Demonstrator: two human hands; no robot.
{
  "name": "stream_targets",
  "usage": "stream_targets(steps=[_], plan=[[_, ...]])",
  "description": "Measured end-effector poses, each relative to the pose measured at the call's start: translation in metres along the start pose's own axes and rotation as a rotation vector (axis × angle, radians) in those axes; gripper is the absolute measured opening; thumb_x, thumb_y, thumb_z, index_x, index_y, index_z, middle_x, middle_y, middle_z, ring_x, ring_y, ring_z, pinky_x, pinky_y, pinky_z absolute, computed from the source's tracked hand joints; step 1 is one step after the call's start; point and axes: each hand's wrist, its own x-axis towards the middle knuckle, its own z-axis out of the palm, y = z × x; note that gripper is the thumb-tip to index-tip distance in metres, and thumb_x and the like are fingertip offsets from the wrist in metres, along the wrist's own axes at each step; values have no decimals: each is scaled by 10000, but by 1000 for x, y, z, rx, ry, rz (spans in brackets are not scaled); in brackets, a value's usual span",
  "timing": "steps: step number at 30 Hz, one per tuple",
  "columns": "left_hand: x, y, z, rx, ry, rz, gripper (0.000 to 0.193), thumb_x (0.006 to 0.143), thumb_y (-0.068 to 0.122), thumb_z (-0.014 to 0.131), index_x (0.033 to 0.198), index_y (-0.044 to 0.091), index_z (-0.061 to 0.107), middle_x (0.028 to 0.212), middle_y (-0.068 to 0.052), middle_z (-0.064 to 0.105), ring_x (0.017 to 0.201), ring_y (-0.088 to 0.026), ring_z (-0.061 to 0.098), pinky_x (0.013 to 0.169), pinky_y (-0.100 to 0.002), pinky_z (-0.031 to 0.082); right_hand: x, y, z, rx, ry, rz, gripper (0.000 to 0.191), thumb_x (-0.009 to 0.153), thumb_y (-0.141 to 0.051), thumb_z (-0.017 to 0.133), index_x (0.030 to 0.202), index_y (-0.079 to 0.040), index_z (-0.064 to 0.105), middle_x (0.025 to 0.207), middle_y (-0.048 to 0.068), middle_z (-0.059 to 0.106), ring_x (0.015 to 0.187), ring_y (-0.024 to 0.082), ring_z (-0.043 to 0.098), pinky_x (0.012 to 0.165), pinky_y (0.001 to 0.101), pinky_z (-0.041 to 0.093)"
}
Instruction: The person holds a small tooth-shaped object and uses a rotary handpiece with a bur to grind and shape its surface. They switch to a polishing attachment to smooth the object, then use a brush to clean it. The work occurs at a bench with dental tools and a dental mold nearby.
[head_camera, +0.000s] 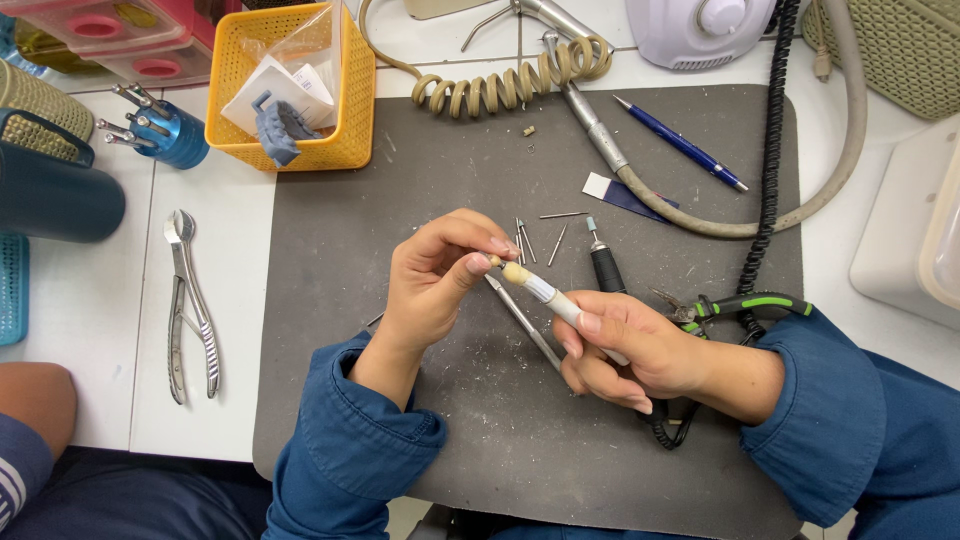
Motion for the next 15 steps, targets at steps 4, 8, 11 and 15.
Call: stream_targets(steps=[4, 8, 11, 15], plan=[[0, 1, 0, 6, 0, 0, 116, 1072, 116, 649, 1139, 25, 673, 1139, -113, 692, 1089, -186, 678, 1002, -336, 568, 1, 0, 0, 9, 4, 12, 359, 1140, -362, 331, 1033, -60, 491, 467, 3, 472, 347, 127, 410, 672, 263, 462], [0, 0, -1, 20, -8, 8, 114, 1071, 113, 648, 1140, 28, 681, 1140, -111, 696, 1062, -180, 683, 979, -324, 572, 2, -1, 0, 3, -4, -4, 362, 1142, -358, 335, 1037, -53, 500, 472, 6, 475, 352, 129, 412, 677, 263, 463], [0, 0, -1, 19, -13, 11, 113, 1064, 110, 651, 1134, 29, 689, 1140, -110, 696, 1098, -191, 687, 1011, -345, 578, 2, -1, 0, -4, -12, -19, 369, 1143, -361, 340, 1032, -51, 507, 475, 6, 481, 355, 128, 414, 677, 262, 462], [0, 0, -1, 0, -10, 4, 113, 1062, 109, 655, 1125, 27, 701, 1150, -113, 692, 1104, -194, 685, 1015, -347, 572, 3, -1, 1, -11, 6, -9, 368, 1135, -361, 360, 1018, -50, 518, 482, -4, 482, 367, 115, 401, 642, 257, 443]])
